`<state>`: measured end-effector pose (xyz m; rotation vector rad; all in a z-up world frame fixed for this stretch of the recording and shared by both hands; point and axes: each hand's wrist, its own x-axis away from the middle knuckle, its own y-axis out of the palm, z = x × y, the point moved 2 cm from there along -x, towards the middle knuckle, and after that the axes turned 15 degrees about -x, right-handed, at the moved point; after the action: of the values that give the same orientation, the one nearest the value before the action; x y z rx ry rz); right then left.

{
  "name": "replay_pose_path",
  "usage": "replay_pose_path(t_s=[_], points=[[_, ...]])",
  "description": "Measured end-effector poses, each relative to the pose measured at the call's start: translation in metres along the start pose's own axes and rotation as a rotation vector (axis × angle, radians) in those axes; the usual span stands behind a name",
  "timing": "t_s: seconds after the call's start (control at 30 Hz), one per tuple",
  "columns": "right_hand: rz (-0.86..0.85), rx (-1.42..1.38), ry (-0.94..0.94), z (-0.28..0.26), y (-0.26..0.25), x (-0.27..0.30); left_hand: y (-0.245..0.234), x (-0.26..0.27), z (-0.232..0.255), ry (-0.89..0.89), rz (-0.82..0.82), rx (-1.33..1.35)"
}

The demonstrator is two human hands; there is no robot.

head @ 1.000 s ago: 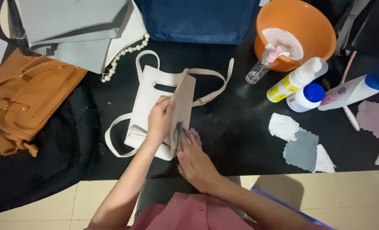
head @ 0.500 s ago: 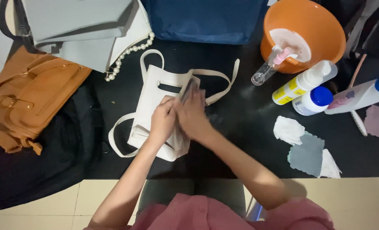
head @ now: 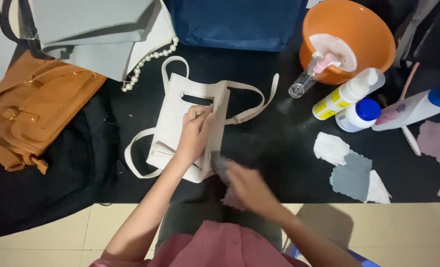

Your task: Cleaning and conditioning a white leather handbag using various cleaning solutions and cloths.

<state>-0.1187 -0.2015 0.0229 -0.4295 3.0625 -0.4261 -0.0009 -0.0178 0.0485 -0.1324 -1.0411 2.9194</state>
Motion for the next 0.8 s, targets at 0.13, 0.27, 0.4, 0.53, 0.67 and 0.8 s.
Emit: replay_pose_path(t_s=[0.13, 0.27, 0.4, 0.53, 0.67, 0.8], points=[[0.201, -0.099, 0.114, -0.051, -0.071, 0.004, -0.008, 0.012, 0.033, -0.013, -0.044, -0.157], [0.588, -0.183, 0.195, -0.024, -0.116, 0.003, 0.006, 0.017, 0.055, 0.128, -0.008, -0.836], [0.748, -0.287, 0.008, 0.005, -0.147, 0.006, 0.028, 0.022, 0.056, 0.288, 0.132, -1.275], [0.751, 0.218, -0.1, -0.006, -0.155, 0.0, 0.026, 0.016, 0.037, 0.31, 0.183, -0.976], [0.566, 0.344, -0.199, -0.059, -0.166, 0.011, 0.008, 0.01, 0.033, 0.225, -0.035, -0.816], [0.901, 0.549, -0.505, -0.053, -0.241, 0.027, -0.034, 0.026, 0.077, 0.142, -0.065, -0.453]])
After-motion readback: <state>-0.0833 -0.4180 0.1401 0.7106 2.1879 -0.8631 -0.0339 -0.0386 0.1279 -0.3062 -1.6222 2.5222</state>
